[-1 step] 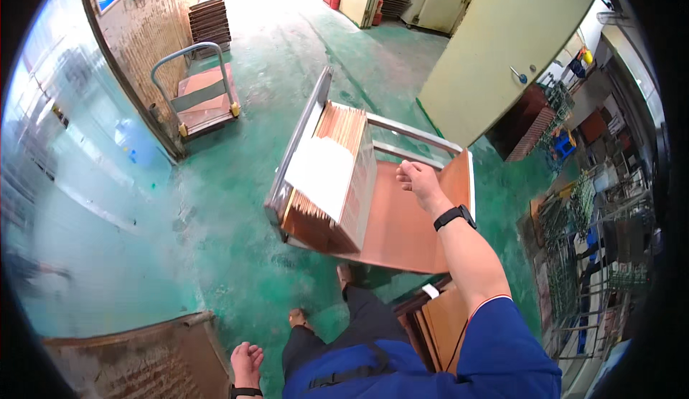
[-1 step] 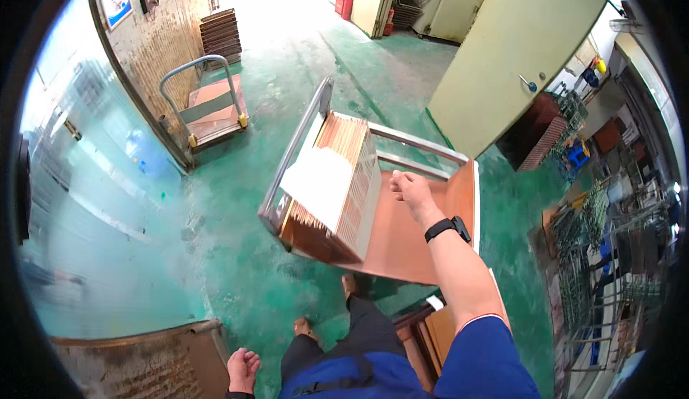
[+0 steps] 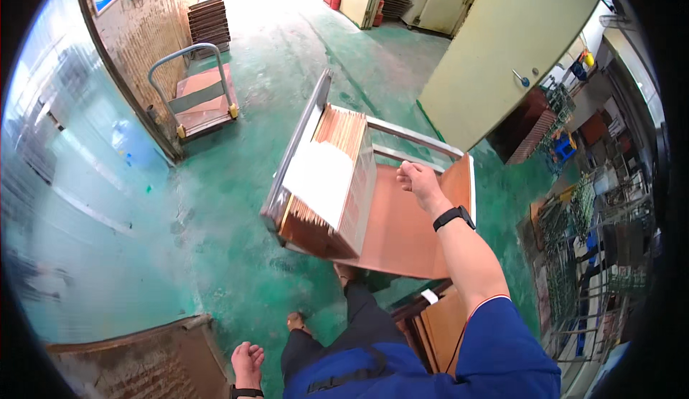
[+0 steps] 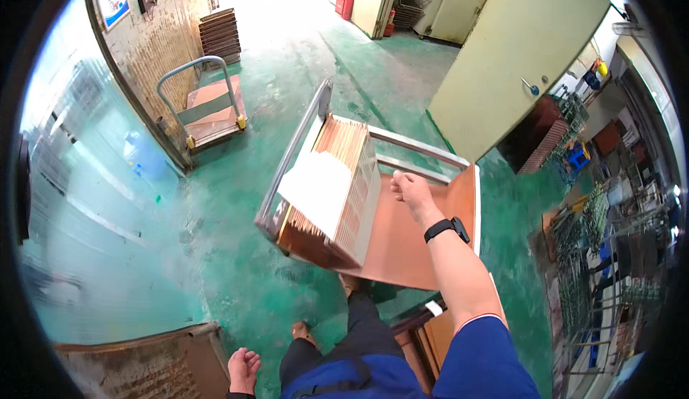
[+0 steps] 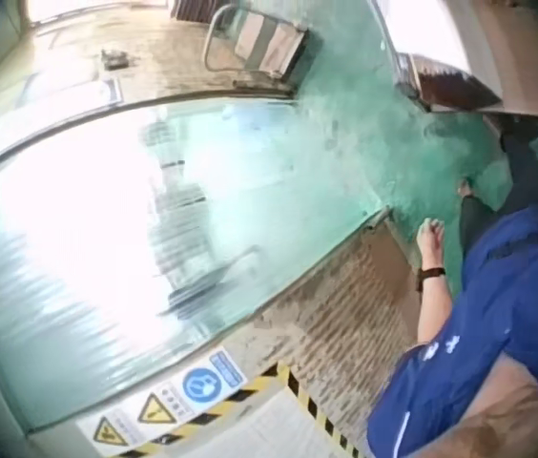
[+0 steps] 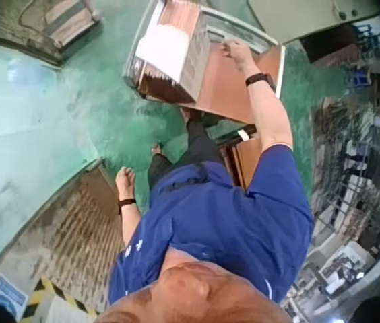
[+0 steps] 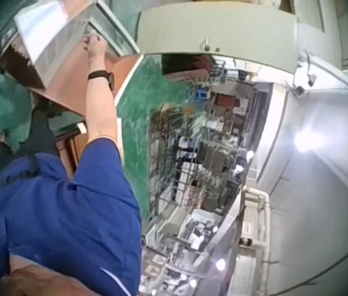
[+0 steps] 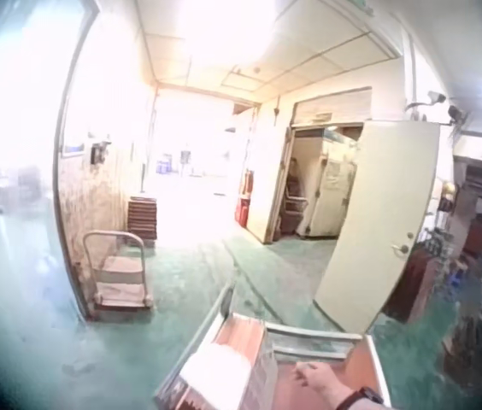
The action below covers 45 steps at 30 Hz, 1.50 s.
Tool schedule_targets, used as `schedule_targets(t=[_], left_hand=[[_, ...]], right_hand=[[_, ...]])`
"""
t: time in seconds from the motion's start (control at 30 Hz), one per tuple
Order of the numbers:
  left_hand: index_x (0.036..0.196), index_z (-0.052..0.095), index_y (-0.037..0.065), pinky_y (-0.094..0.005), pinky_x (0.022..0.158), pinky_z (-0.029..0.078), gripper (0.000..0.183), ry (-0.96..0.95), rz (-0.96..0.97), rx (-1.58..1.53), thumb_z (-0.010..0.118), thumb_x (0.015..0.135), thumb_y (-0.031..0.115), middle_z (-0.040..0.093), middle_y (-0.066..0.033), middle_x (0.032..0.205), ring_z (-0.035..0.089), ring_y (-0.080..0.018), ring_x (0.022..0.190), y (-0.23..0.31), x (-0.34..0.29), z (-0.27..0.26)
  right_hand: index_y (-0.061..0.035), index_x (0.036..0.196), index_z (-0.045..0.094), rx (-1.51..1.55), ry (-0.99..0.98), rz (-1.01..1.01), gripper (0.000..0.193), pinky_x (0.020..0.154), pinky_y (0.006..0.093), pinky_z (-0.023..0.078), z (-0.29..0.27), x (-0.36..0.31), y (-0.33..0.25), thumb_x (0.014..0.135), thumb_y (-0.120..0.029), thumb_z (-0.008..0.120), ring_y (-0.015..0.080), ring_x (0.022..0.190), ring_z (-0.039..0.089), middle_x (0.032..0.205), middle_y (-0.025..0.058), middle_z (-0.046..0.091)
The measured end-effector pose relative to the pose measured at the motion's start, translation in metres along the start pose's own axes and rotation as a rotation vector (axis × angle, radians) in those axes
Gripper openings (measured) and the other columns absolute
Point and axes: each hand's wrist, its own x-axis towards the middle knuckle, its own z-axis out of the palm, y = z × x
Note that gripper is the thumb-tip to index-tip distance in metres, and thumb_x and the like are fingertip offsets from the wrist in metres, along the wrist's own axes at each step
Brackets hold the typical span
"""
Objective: Sorting and moving copper metal sheets from a transport cart to storage racks and processing stations on a factory floor.
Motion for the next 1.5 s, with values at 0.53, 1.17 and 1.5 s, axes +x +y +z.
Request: schedule_targets(t=[0.53,1.17,1.5], left_hand=[[0.133,0.044,0.006,-0.0397,0.093,0.041,0.076,-0.035,-0.266,-0.344,0.045,0.089,0.068,0.054,-0.0086,0.121,0.049,-0.0216,0.112,-0.021,0.056,0.364],[0.132,0.042,0.007,-0.0377,0.103,0.038,0.054,0.018,0.003,-0.617,0.035,0.101,0.05,0.049,-0.0045,0.137,0.048,-0.0214,0.124,-0.014,0.096,0.468],[0.136,0.042,0.004,-0.0357,0.105,0.037,0.055,0.041,-0.021,-0.542,0.037,0.102,0.046,0.05,-0.0065,0.138,0.048,-0.0221,0.125,-0.01,0.069,0.481]], right_hand=[[0.0041,0.126,0.055,-0.085,0.033,-0.039,0.051,0.099,0.0329,0.04,0.007,0.375,0.089,0.096,-0.037,0.055,0.0229,0.116,0.053,0.125,0.0144,0.059],[-0.002,0.094,0.066,-0.511,-0.125,-0.174,0.036,0.077,0.0311,0.047,0.049,0.447,0.096,0.082,-0.036,0.067,0.0198,0.083,0.06,0.088,0.0116,0.067],[-0.0014,0.091,0.065,-0.294,-0.219,-0.095,0.025,0.068,0.0274,0.046,0.027,0.44,0.086,0.085,-0.025,0.068,0.011,0.075,0.056,0.081,0.0032,0.064]])
